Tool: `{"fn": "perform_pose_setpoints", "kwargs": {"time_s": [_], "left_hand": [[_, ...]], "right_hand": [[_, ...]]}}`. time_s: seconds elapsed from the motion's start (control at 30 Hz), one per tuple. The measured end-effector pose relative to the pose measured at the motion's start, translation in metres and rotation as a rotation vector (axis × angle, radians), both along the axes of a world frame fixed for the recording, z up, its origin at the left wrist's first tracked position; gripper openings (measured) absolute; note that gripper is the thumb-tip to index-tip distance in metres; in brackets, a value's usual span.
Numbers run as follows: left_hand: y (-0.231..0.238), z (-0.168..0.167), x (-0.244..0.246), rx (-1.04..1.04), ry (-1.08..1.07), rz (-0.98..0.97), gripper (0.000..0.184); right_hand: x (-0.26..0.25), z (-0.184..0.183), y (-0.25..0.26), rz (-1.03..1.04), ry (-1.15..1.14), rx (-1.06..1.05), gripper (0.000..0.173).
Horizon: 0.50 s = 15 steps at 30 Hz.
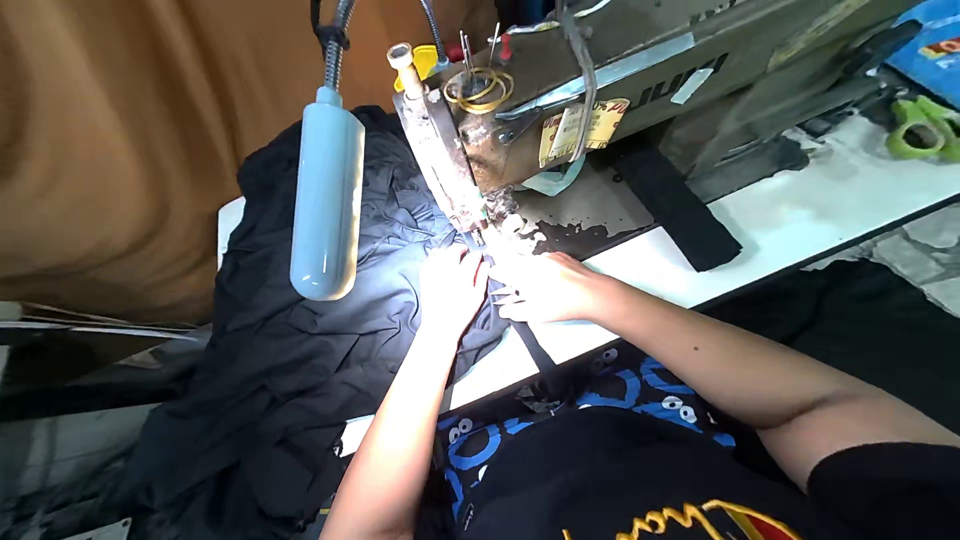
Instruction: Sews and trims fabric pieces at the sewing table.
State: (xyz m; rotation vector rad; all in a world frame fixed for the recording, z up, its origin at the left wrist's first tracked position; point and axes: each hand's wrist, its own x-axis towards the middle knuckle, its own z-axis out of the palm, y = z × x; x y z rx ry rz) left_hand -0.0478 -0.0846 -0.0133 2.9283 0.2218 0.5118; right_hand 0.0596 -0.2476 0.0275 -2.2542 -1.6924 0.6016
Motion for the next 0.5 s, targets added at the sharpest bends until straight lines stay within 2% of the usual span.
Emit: {"fn": "perform_pose_setpoints", "kwargs": {"time_s": [0.27, 0.5], "left_hand": [[0.0059, -0.0014, 0.0061, -0.015, 0.004, 0.033, 0.029], [0.0064, -0.0020, 0.0079, -0.018, -0.009, 0.052, 0.030]], "right_hand": [[-0.0013, -0.0046, 0.0013, -0.103, 0.018, 0.012, 0.048], [-0.0055, 0.0026, 0.0021, -0.164, 0.050, -0.048, 0.056]]}}
